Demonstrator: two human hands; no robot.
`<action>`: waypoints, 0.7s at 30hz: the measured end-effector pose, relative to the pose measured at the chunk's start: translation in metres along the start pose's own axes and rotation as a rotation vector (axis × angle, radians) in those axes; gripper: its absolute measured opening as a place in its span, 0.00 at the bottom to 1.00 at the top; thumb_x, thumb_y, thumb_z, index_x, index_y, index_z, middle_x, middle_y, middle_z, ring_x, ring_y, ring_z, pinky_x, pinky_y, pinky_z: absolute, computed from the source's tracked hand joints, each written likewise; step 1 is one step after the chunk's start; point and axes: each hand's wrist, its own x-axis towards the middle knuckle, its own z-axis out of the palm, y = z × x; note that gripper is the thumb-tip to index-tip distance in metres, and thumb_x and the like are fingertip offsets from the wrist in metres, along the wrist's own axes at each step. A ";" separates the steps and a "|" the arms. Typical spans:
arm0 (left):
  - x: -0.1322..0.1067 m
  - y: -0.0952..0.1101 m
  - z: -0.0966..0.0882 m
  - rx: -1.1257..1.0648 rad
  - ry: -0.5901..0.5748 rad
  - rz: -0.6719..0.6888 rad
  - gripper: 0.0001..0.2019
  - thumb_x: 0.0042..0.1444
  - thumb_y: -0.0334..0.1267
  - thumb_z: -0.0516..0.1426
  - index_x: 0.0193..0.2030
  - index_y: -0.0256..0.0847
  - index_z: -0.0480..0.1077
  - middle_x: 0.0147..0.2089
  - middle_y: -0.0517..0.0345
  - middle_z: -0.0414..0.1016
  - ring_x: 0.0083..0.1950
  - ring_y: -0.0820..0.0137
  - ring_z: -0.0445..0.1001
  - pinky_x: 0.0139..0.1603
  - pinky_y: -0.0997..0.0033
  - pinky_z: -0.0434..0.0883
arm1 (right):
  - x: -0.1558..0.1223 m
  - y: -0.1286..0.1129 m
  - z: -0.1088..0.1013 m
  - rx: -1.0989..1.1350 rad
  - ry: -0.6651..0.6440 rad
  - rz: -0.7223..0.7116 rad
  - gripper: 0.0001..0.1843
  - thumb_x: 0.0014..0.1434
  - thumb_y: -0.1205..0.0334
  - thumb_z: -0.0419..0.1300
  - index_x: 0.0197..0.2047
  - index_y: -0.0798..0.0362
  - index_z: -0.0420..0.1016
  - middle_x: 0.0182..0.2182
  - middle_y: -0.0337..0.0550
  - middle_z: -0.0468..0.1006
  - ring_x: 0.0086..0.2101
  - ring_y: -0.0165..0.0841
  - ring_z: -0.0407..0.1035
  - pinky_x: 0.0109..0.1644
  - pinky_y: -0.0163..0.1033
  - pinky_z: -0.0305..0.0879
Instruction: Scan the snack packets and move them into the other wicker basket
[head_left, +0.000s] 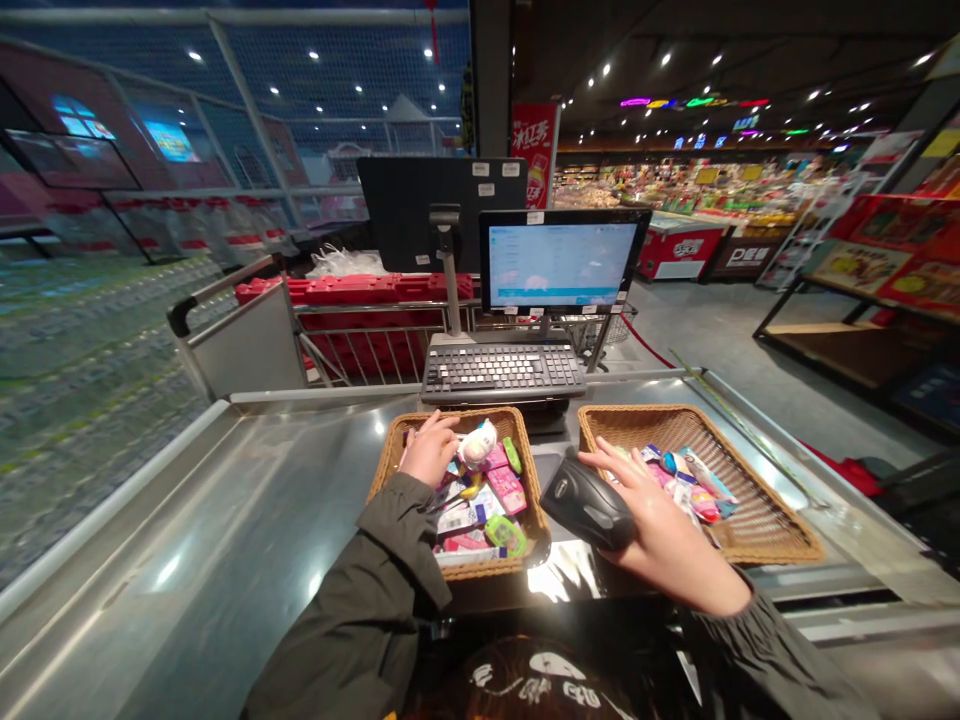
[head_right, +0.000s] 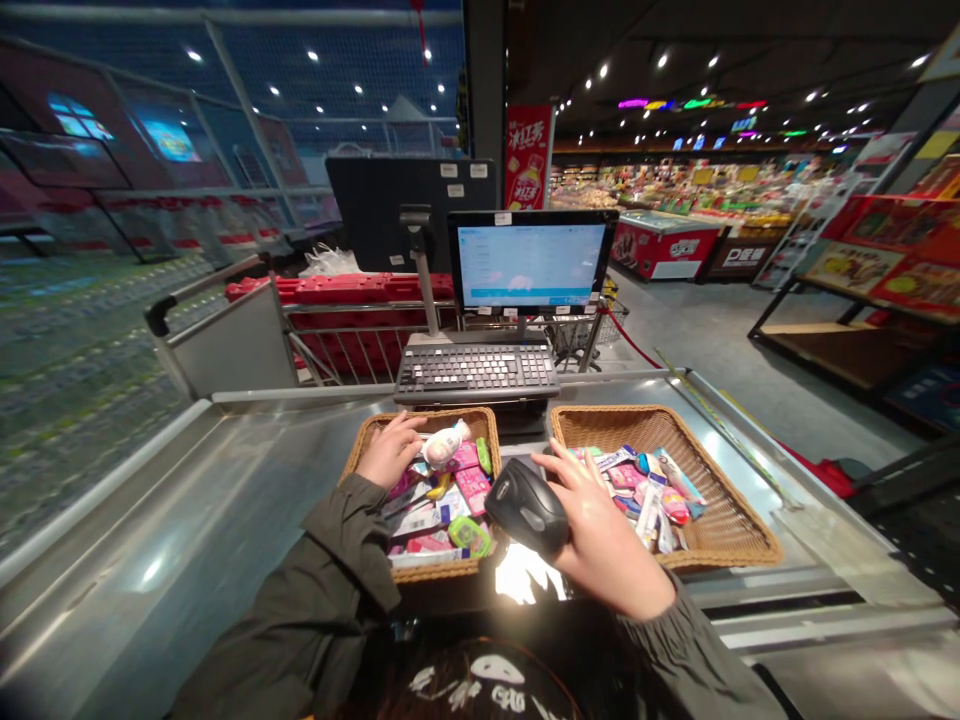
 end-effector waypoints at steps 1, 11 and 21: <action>0.001 -0.001 0.000 -0.004 -0.002 0.015 0.11 0.59 0.36 0.50 0.32 0.42 0.72 0.65 0.53 0.68 0.73 0.50 0.50 0.64 0.23 0.46 | 0.000 0.001 0.000 0.004 0.001 0.002 0.23 0.57 0.60 0.59 0.57 0.50 0.72 0.62 0.53 0.67 0.67 0.52 0.51 0.67 0.67 0.48; 0.007 -0.007 0.001 -0.066 0.001 0.131 0.11 0.60 0.38 0.49 0.34 0.44 0.72 0.65 0.55 0.68 0.73 0.57 0.50 0.69 0.34 0.49 | 0.008 0.004 0.005 0.015 -0.020 0.001 0.26 0.55 0.61 0.59 0.59 0.50 0.70 0.61 0.54 0.68 0.65 0.54 0.55 0.67 0.70 0.46; 0.013 -0.005 -0.005 -0.069 0.012 0.112 0.10 0.59 0.38 0.49 0.31 0.43 0.69 0.64 0.55 0.69 0.74 0.57 0.49 0.68 0.36 0.51 | 0.016 0.007 0.005 0.003 -0.048 -0.009 0.26 0.55 0.61 0.58 0.59 0.52 0.69 0.60 0.54 0.68 0.65 0.54 0.55 0.67 0.70 0.46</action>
